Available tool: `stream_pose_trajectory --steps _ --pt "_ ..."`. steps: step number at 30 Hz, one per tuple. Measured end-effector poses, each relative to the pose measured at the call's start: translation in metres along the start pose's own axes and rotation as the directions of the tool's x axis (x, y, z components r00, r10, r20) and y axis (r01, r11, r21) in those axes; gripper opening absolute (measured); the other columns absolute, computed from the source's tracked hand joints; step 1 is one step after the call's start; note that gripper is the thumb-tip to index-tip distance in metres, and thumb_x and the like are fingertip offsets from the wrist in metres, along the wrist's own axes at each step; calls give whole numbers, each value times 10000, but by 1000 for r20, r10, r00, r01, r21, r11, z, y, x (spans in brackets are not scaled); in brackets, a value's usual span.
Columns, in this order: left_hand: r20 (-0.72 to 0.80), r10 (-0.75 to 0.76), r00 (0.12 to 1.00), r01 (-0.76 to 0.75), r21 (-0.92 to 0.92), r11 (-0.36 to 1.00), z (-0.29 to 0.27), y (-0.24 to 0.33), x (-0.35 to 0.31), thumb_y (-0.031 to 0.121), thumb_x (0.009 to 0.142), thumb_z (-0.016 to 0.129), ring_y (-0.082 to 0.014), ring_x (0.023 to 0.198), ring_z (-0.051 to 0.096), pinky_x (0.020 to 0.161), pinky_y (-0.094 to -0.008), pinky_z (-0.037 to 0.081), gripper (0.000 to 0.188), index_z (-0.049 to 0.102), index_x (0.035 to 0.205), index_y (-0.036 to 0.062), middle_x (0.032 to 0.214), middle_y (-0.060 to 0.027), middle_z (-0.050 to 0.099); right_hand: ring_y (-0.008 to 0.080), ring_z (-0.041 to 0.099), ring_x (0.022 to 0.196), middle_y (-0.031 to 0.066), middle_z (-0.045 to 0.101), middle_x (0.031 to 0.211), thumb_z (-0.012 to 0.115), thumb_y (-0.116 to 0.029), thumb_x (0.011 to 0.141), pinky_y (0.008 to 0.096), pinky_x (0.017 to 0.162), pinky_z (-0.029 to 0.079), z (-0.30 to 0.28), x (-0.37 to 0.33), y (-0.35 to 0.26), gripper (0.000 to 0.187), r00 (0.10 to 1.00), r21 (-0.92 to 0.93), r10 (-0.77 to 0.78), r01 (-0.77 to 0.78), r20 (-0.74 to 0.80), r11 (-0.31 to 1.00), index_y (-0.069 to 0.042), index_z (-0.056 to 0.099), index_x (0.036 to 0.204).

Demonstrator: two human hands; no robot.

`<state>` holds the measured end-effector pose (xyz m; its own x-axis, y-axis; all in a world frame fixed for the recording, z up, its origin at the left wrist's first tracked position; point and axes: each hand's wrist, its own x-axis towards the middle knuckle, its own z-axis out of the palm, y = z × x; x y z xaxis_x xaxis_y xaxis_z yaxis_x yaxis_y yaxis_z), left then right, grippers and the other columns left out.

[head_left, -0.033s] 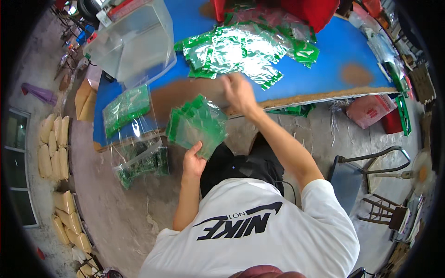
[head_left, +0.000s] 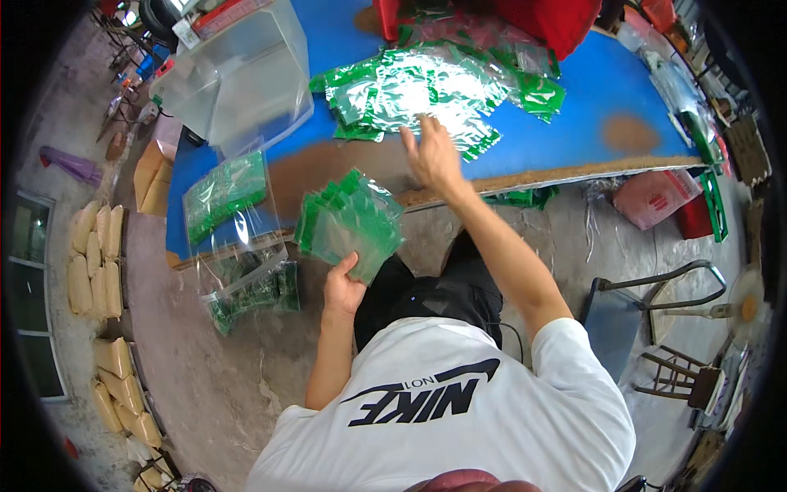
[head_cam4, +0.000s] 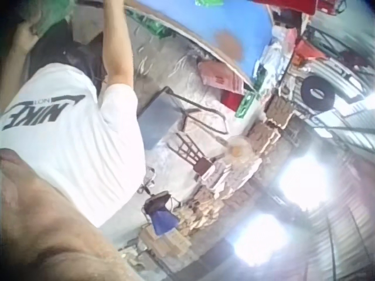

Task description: Sorting small green plastic packets and placing them into a larger plastic bag.

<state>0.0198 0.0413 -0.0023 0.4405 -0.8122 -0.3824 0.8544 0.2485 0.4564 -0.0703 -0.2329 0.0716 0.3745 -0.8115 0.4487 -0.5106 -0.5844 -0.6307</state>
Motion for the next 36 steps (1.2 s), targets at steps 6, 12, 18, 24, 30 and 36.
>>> stream_pose_trajectory --steps 6,12,18,24,30,36 --pt "108 -49 993 49 2 999 -10 2 -9 14 795 719 -287 1242 564 1093 -459 441 560 539 1325 19 1308 -102 609 462 456 1283 300 521 1329 566 -490 953 572 1077 337 -9 -49 29 658 971 -393 -182 230 156 890 83 529 1274" --pt "203 -116 972 111 39 993 -16 10 -3 43 779 731 -286 1203 599 1069 -460 471 565 546 1311 4 1267 -113 632 400 576 719 205 584 789 591 -255 978 458 648 452 -24 -79 -6 306 972 456 -105 -2 209 890 21 555 852" --pt "147 -114 982 101 94 990 9 7 6 18 785 705 -292 1181 617 1039 -473 495 553 541 1313 -7 1275 -123 630 244 513 637 110 501 648 410 -346 1063 340 658 445 -4 -69 -21 476 871 605 -92 -255 482 755 10 603 813" --pt "116 -62 991 56 55 997 -37 15 -20 22 740 693 -270 1103 634 981 -446 516 594 548 1315 11 1214 -110 651 363 522 1220 241 572 1267 564 -468 965 503 1007 418 -4 -18 -29 526 972 109 -191 176 137 978 13 609 1174" --pt "-41 61 997 -61 -11 998 -56 35 -37 26 710 673 -206 914 626 904 -402 522 637 527 1330 23 1066 -68 654 465 366 1374 254 500 1402 666 -370 875 624 1131 269 1 -54 -42 535 740 111 -518 526 429 843 10 553 1234" --pt "66 57 996 -59 23 998 -39 34 -12 74 784 689 -266 1161 599 1040 -473 471 610 495 1358 4 1278 -107 610 415 457 1324 241 517 1381 534 -105 883 535 1147 309 -2 -47 -25 341 679 577 -529 187 510 795 8 558 1204"
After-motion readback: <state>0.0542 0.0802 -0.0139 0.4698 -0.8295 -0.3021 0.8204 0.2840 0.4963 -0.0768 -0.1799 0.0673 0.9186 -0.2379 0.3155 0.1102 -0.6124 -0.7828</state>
